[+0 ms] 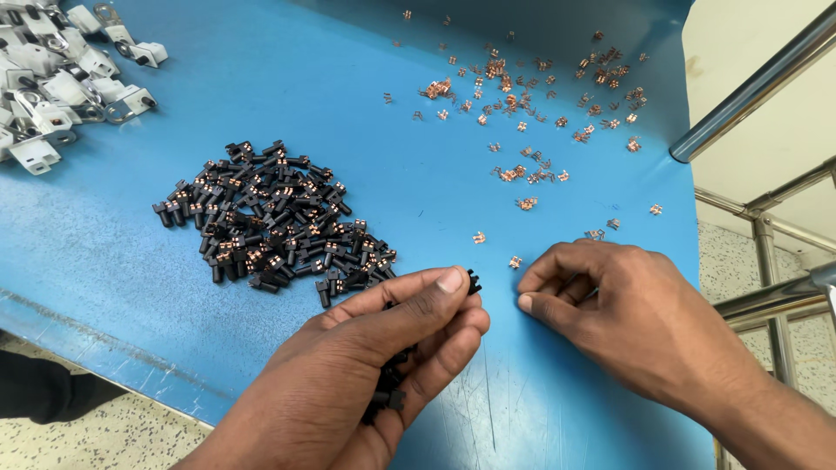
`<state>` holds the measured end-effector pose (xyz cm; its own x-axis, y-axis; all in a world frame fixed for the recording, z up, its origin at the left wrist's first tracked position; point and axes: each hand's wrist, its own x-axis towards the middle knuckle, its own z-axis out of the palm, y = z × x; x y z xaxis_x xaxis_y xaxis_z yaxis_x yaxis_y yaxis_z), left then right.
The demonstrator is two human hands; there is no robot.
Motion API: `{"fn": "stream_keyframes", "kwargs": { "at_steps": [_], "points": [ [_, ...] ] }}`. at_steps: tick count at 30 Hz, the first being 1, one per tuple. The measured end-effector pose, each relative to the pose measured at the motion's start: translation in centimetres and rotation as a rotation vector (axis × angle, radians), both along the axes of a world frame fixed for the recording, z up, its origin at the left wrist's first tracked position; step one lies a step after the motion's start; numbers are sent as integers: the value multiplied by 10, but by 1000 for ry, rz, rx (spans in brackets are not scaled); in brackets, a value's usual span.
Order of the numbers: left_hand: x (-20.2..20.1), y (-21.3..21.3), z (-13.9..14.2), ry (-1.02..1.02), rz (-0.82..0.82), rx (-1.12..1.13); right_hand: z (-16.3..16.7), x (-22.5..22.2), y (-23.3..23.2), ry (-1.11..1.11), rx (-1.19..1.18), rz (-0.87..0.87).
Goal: The person sits at a blue workbench assembling small electrical components. They pick black cylindrical housings and small copper contact pieces, press a contact into each housing by hand, and place the finished assembly onto a growing pile of completed parts.
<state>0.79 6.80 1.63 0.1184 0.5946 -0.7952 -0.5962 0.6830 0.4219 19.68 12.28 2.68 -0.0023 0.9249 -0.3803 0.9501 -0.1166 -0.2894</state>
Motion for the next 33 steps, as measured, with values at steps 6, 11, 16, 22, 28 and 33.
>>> {"fn": "stream_keyframes", "kwargs": {
  "at_steps": [6,11,16,22,28,33],
  "points": [
    [-1,-2,-8,-178,-9,208,2,3,-10,343,-85,-275],
    [-1,-4,-16,-245,-34,361,7,16,-20,1351,-281,-294],
    [-2,-6,-24,-249,-18,424,3,16,-25,1520,-423,-273],
    [-5,-9,-31,-240,-42,451,2,19,-26,1543,-506,-215],
    [-6,-12,-36,-219,-104,452,16,14,-23,1336,-457,-225],
    [-3,-13,-38,-148,19,397,7,-6,-41,896,146,-41]
  ]
}}
